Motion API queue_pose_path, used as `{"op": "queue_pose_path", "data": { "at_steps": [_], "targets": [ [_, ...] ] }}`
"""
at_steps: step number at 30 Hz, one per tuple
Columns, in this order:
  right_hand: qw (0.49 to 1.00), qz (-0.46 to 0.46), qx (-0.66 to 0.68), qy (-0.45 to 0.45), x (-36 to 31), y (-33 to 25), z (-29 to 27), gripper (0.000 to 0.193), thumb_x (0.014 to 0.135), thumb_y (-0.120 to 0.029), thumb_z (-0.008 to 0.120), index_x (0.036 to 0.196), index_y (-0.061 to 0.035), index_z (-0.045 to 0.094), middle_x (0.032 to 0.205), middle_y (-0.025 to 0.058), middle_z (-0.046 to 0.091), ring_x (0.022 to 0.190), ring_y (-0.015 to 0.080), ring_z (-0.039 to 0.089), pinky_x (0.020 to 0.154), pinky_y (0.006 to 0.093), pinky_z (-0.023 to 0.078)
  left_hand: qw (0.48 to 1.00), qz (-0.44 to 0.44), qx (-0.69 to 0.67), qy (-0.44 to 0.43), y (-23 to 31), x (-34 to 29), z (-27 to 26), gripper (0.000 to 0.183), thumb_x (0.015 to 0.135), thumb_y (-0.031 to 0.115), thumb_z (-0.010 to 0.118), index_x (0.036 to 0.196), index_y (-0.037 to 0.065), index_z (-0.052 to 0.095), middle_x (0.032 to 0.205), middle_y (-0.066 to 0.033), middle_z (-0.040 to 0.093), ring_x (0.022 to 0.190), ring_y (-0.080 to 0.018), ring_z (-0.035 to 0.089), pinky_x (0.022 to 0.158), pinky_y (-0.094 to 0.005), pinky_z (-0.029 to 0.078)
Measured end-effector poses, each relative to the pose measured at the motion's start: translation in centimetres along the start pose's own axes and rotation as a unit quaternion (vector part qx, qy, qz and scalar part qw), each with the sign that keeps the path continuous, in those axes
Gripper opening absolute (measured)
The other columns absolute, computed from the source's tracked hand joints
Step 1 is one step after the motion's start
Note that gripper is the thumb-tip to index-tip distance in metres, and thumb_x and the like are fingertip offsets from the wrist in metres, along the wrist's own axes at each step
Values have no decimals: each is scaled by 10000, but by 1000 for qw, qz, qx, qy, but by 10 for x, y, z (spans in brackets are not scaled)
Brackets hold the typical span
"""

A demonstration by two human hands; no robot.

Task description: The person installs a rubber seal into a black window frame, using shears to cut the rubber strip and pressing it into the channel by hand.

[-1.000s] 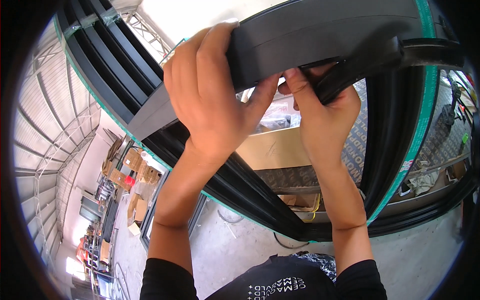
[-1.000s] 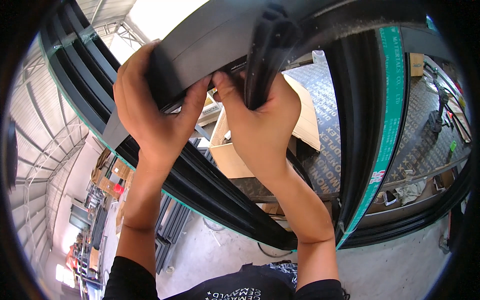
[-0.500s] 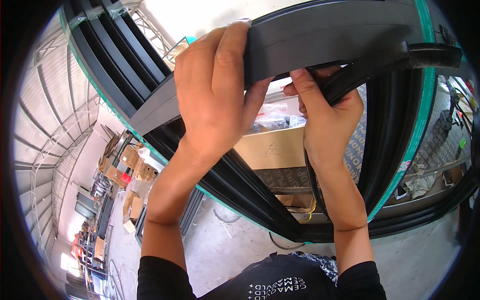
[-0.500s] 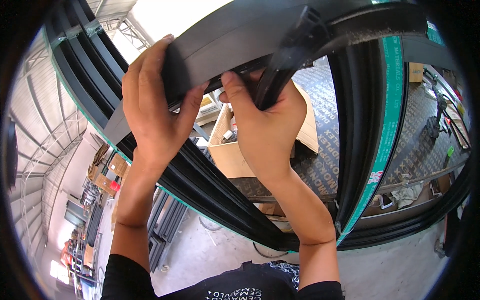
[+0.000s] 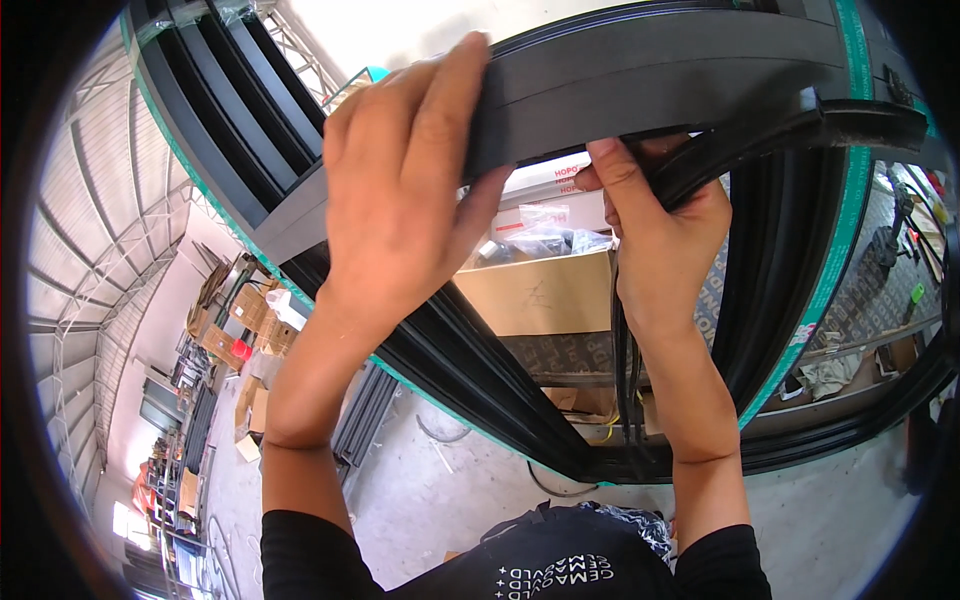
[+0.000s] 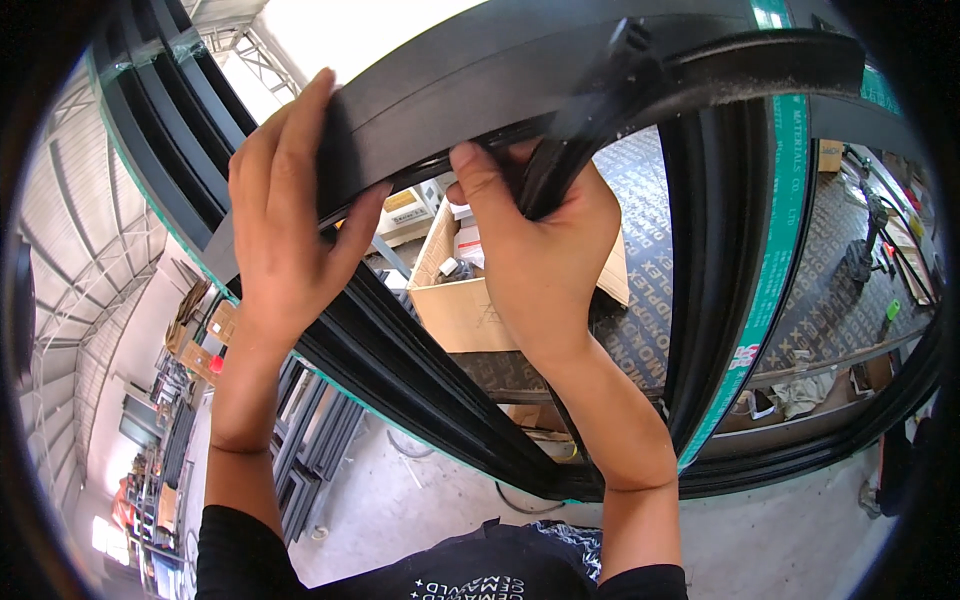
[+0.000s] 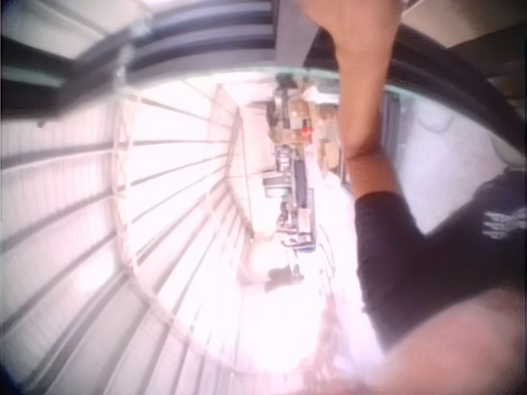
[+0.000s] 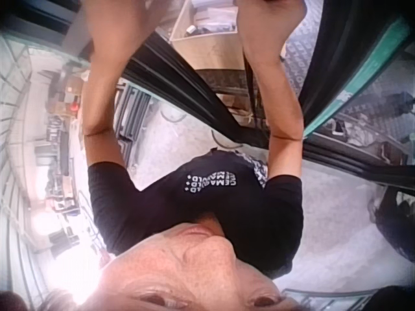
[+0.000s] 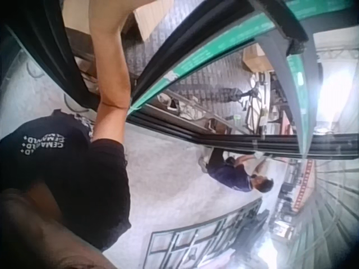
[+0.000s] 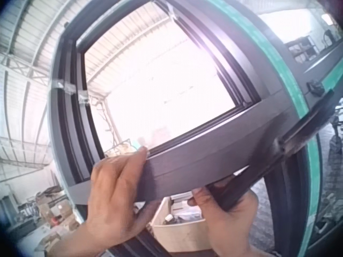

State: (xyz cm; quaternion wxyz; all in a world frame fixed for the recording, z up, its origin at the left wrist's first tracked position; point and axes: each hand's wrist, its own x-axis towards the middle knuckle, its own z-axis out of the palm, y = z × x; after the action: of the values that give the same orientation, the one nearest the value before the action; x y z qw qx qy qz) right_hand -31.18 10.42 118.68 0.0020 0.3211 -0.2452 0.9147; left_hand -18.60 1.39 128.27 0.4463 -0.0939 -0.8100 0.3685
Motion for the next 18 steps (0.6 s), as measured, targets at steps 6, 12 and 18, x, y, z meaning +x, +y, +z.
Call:
{"op": "queue_pose_path", "data": {
  "at_steps": [6,12,18],
  "targets": [
    [1000,5,-1,-16,0,-3,1,107,836,-46,694,852,2,600,738,56,647,631,105,632,580,212,489,999,-51,-8,7,0,-4,-1,665,671,114,767,1262,-12,490,1090,-191,575,944,-332,584,845,-382,474],
    [999,29,-27,-21,2,-6,-6,107,848,-58,679,856,13,599,756,72,658,646,112,642,587,221,496,998,-36,23,50,23,28,23,637,637,194,784,1194,12,533,1036,-160,596,907,-317,587,791,-377,467],
    [998,38,22,-47,-1,-12,-29,117,863,-30,625,969,20,630,719,60,639,577,63,519,531,198,373,996,-29,9,88,27,42,29,619,610,218,779,1150,23,550,974,-132,604,843,-294,586,748,-378,450]
  ]
}}
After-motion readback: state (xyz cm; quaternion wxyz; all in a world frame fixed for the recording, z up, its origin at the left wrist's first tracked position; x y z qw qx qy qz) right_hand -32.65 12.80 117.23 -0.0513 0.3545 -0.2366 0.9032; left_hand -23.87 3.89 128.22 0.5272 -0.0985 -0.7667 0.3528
